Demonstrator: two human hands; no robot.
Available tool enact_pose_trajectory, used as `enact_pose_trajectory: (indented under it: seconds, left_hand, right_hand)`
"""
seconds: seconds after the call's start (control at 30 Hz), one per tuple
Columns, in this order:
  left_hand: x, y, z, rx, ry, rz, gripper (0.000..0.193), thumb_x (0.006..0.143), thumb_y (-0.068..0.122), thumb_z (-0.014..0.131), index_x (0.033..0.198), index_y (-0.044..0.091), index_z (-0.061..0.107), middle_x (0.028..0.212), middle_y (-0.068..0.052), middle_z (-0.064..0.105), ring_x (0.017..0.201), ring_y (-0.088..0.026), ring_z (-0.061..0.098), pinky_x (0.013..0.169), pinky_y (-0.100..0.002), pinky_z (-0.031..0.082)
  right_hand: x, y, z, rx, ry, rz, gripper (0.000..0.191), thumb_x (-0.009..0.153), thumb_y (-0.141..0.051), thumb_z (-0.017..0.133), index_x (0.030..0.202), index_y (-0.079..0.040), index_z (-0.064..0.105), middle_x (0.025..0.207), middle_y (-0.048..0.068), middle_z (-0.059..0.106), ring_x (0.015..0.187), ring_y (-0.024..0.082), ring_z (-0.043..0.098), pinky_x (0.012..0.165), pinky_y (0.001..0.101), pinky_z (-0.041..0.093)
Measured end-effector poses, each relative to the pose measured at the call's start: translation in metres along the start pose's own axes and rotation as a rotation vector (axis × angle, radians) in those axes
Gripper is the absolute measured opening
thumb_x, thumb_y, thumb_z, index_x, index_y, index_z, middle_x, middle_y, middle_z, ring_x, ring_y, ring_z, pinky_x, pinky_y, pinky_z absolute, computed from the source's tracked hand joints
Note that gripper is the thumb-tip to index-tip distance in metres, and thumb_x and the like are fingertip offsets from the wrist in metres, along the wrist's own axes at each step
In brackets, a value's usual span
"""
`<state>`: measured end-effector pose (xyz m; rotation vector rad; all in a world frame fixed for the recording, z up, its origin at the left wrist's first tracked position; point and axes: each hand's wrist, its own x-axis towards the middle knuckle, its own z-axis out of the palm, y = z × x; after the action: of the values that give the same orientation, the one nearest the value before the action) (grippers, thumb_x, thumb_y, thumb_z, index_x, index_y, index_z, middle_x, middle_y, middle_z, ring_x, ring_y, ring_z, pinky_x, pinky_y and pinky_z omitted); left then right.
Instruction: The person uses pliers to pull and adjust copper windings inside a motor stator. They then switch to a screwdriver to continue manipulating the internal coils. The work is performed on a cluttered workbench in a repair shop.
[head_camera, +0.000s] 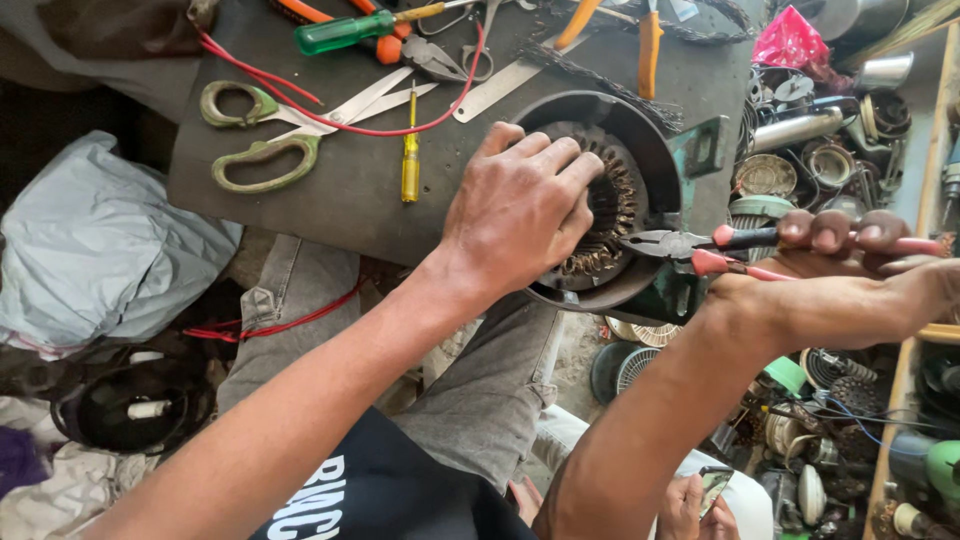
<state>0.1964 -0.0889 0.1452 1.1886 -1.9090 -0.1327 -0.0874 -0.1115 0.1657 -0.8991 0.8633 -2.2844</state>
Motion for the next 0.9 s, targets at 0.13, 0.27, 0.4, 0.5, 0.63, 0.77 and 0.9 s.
enact_pose_trajectory:
  seconds: [0.13,0.27,0.4,0.5,0.63,0.77,0.9]
  left_hand:
    - [0.002,0.002,-0.001,0.011,-0.035,0.017,0.023,0.086,0.020,0.070,0.106,0.009,0.071,0.096,-0.006,0.069,0.096,-0.024,0.066,0.097,-0.043,0.042]
    - [0.004,0.005,-0.002,0.033,-0.082,0.033,0.017,0.085,0.021,0.070,0.097,0.010,0.071,0.093,-0.006,0.069,0.094,-0.024,0.066,0.096,-0.045,0.041]
    - [0.005,0.009,-0.001,0.088,-0.147,0.043,0.013,0.084,0.023,0.070,0.091,0.012,0.071,0.090,-0.006,0.069,0.092,-0.025,0.066,0.096,-0.046,0.041]
    - [0.005,0.007,0.001,0.133,-0.192,0.078,0.013,0.082,0.024,0.070,0.088,0.013,0.071,0.089,-0.006,0.070,0.094,-0.024,0.066,0.096,-0.046,0.041]
    - [0.005,0.005,0.010,0.186,-0.278,0.148,0.008,0.079,0.019,0.069,0.083,0.015,0.074,0.088,-0.005,0.071,0.096,-0.023,0.066,0.097,-0.045,0.041]
    - [0.018,0.004,0.024,0.100,-0.356,0.288,0.009,0.077,0.015,0.069,0.069,0.014,0.072,0.079,-0.005,0.071,0.094,-0.024,0.067,0.098,-0.044,0.041]
    - [0.036,-0.001,0.033,0.048,-0.576,0.194,0.010,0.073,0.012,0.069,0.063,0.012,0.070,0.067,-0.015,0.067,0.070,-0.032,0.068,0.093,-0.045,0.042]
  right_hand:
    - [-0.002,-0.002,0.005,0.017,0.117,0.015,0.061,0.101,-0.064,0.054,0.087,-0.005,0.046,0.079,0.010,0.049,0.061,0.022,0.050,0.049,0.0409,0.044]
    - [-0.007,-0.007,0.011,-0.009,0.081,0.058,0.063,0.099,-0.068,0.058,0.087,-0.007,0.045,0.075,0.007,0.047,0.059,0.023,0.049,0.045,0.0400,0.043]
    - [-0.013,-0.007,0.013,-0.012,0.131,0.023,0.063,0.099,-0.068,0.058,0.089,-0.007,0.047,0.075,0.007,0.046,0.057,0.022,0.046,0.046,0.0390,0.042]
    - [-0.015,-0.005,0.016,0.007,0.129,0.000,0.065,0.098,-0.069,0.059,0.089,-0.006,0.049,0.073,0.007,0.044,0.055,0.022,0.044,0.048,0.0387,0.040]
    - [-0.016,-0.008,0.024,0.026,0.162,-0.005,0.065,0.096,-0.069,0.058,0.089,-0.006,0.050,0.071,0.007,0.043,0.054,0.021,0.043,0.050,0.0411,0.039]
    - [-0.019,-0.012,0.031,-0.026,0.276,0.070,0.061,0.095,-0.068,0.053,0.086,-0.008,0.049,0.070,0.006,0.049,0.052,0.021,0.047,0.042,0.0423,0.039]
    - [-0.020,-0.011,0.029,0.005,0.176,-0.016,0.064,0.099,-0.069,0.056,0.088,-0.006,0.050,0.072,0.007,0.047,0.056,0.022,0.044,0.050,0.0399,0.039]
